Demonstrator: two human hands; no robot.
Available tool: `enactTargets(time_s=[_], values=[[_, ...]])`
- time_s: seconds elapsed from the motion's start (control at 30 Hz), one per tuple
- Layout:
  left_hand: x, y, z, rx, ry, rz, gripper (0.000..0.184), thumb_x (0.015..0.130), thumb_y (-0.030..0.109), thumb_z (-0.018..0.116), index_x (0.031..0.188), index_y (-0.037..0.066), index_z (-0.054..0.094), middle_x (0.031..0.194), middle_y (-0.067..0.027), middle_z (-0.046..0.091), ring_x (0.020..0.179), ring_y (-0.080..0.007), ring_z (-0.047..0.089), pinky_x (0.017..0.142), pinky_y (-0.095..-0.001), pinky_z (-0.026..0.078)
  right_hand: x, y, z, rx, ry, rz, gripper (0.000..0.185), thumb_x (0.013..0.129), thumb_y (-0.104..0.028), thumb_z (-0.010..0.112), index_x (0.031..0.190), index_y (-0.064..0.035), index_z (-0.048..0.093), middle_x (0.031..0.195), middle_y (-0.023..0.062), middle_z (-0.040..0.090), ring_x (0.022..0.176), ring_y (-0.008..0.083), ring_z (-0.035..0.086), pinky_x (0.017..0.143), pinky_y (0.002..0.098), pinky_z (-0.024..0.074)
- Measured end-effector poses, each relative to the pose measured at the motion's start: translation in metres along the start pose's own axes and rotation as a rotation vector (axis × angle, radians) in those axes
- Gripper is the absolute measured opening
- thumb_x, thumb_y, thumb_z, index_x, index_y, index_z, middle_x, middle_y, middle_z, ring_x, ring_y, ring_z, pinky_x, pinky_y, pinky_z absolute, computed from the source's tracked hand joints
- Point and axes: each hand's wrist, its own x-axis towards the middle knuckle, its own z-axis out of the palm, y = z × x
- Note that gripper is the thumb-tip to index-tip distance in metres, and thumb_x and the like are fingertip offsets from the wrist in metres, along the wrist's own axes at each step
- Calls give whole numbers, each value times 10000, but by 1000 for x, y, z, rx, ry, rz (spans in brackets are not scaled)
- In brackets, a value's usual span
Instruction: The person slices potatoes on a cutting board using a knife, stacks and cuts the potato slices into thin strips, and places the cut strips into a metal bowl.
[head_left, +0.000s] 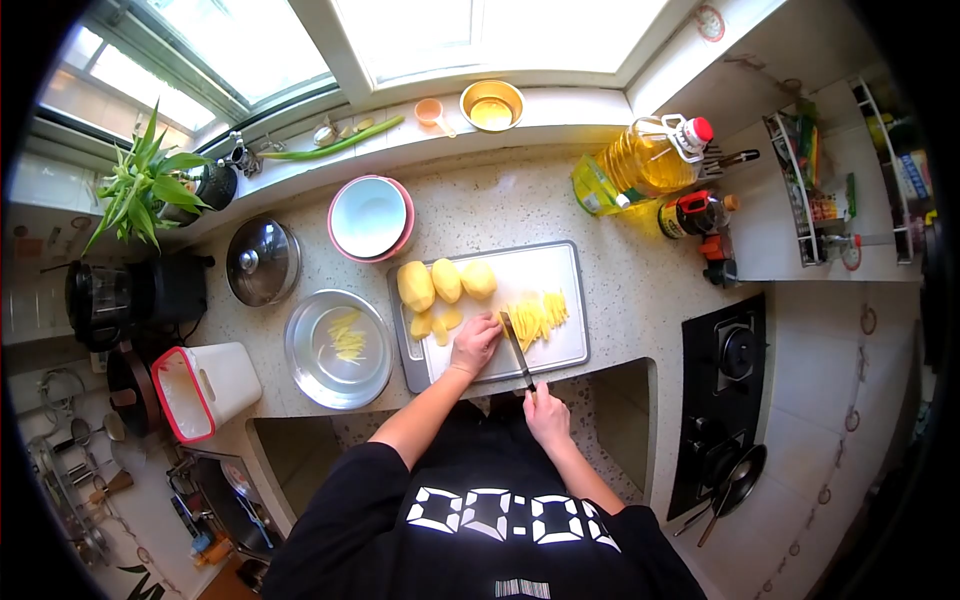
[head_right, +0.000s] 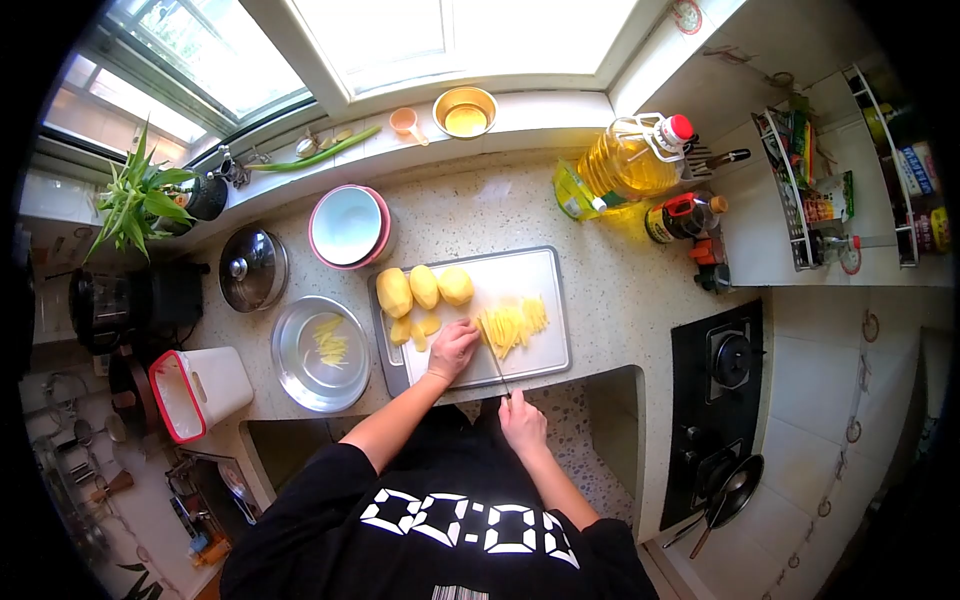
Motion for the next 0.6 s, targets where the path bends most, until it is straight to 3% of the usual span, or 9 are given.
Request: enactTargets(time_s=[0.6], values=[[-1, -1, 1, -16, 9, -6, 153, 805, 60, 767, 953, 83, 735, 1008, -77, 706, 1089, -305, 671, 885, -380, 567, 4, 1, 7, 55, -12, 81, 238, 975, -278, 615, 1028, -64, 525, 779, 212, 693, 728, 450, 680, 628, 557, 539]])
